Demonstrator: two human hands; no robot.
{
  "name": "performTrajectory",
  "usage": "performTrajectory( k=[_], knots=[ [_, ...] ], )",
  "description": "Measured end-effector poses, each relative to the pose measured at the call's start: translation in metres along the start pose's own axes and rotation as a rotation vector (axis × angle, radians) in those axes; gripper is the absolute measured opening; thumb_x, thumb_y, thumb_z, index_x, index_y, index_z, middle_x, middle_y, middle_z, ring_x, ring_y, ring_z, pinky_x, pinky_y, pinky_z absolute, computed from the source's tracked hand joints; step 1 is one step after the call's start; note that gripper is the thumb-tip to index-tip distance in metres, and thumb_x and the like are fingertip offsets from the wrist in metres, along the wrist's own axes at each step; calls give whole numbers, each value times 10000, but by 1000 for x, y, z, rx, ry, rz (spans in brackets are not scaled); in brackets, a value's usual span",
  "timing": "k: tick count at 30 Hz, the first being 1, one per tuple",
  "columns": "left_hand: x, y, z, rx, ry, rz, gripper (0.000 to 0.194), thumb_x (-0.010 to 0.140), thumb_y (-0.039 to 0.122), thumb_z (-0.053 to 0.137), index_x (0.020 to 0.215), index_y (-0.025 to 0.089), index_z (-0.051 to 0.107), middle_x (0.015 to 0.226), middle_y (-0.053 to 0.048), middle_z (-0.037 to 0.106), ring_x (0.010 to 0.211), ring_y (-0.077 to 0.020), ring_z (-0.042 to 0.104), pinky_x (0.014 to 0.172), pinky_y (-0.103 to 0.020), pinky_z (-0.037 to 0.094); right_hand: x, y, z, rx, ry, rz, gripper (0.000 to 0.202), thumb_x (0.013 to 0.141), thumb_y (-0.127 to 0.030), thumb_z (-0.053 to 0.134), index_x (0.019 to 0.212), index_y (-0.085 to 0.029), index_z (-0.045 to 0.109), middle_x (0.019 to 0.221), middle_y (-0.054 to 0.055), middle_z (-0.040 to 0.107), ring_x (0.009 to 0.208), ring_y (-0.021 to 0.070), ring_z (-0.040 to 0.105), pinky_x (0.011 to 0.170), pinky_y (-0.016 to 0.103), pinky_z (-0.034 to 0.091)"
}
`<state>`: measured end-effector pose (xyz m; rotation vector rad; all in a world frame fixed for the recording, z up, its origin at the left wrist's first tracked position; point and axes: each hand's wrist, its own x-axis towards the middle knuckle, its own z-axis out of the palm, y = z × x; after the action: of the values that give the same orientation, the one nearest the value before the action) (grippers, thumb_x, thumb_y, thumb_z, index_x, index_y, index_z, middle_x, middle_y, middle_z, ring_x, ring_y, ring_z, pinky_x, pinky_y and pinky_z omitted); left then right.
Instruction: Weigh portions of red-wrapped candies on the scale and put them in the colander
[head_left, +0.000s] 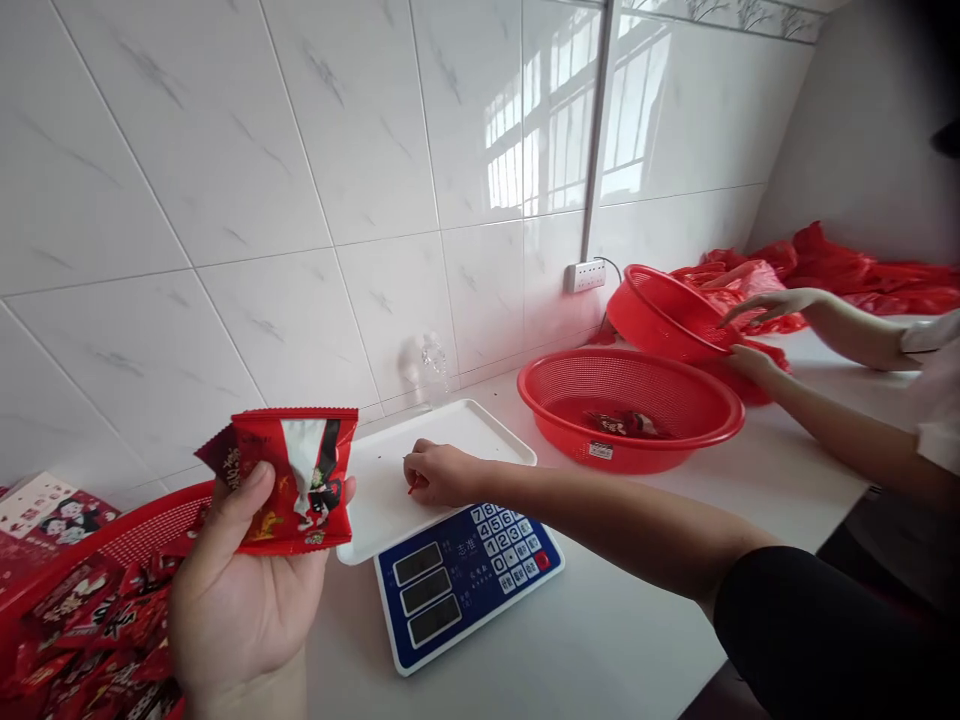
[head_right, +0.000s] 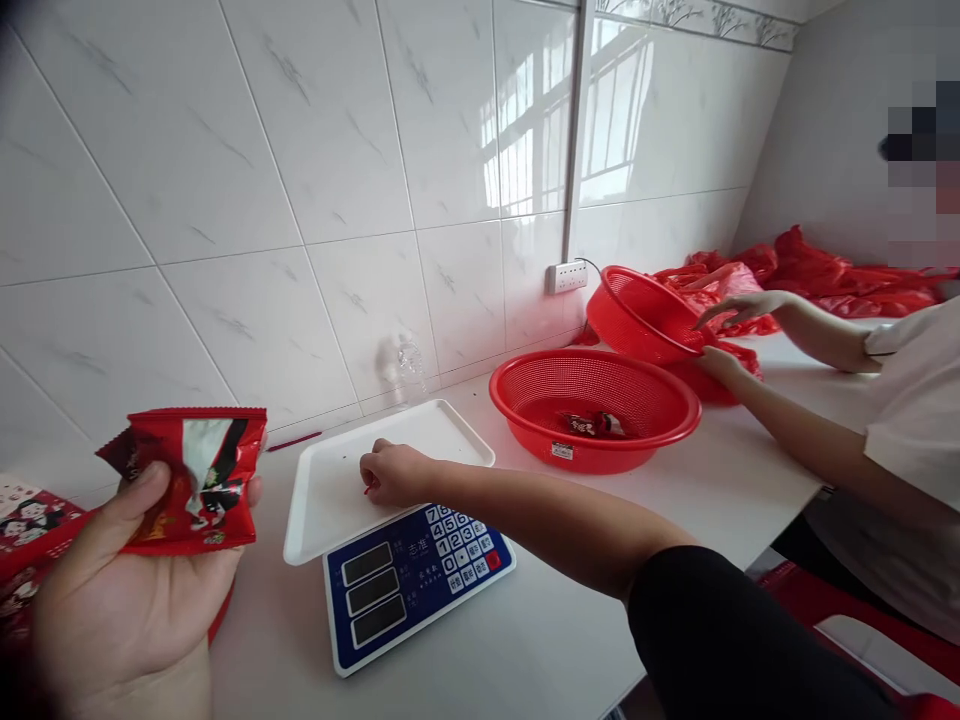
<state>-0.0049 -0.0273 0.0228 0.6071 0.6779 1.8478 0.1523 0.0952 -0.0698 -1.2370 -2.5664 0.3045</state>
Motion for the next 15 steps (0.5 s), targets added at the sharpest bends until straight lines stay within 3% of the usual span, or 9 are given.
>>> performTrajectory(
  k=[4, 10, 15],
  knots=[
    [4, -4, -1, 47, -24, 7, 255, 794, 118, 551, 937, 269, 699, 988, 28, 724, 825, -163, 680, 590, -248, 609, -20, 14, -23, -90, 91, 103, 132, 764, -212, 579, 889, -201, 618, 1022, 43, 573, 687, 106, 529, 565, 205, 382],
    [18, -18, -7, 128, -160, -63, 235, 761, 148, 636, 964, 253, 688, 990, 20, 707, 849, -153, 664, 686, -255, 600, -72, 69, -91, -286, 316, 495, 226, 839, -220, 461, 1018, -183, 595, 1135, 119, 542, 802, 187, 565, 578, 263, 367],
    [26, -34, -10, 230, -253, -149, 355, 689, 198, 735, 1034, 234, 658, 938, -2, 688, 812, -158, 642, 651, -270, 587, -113, 115, -118, -344, 276, 794, 307, 837, -187, 479, 1114, -124, 596, 1141, 208, 578, 898, 288, 614, 646, 342, 436]
  ],
)
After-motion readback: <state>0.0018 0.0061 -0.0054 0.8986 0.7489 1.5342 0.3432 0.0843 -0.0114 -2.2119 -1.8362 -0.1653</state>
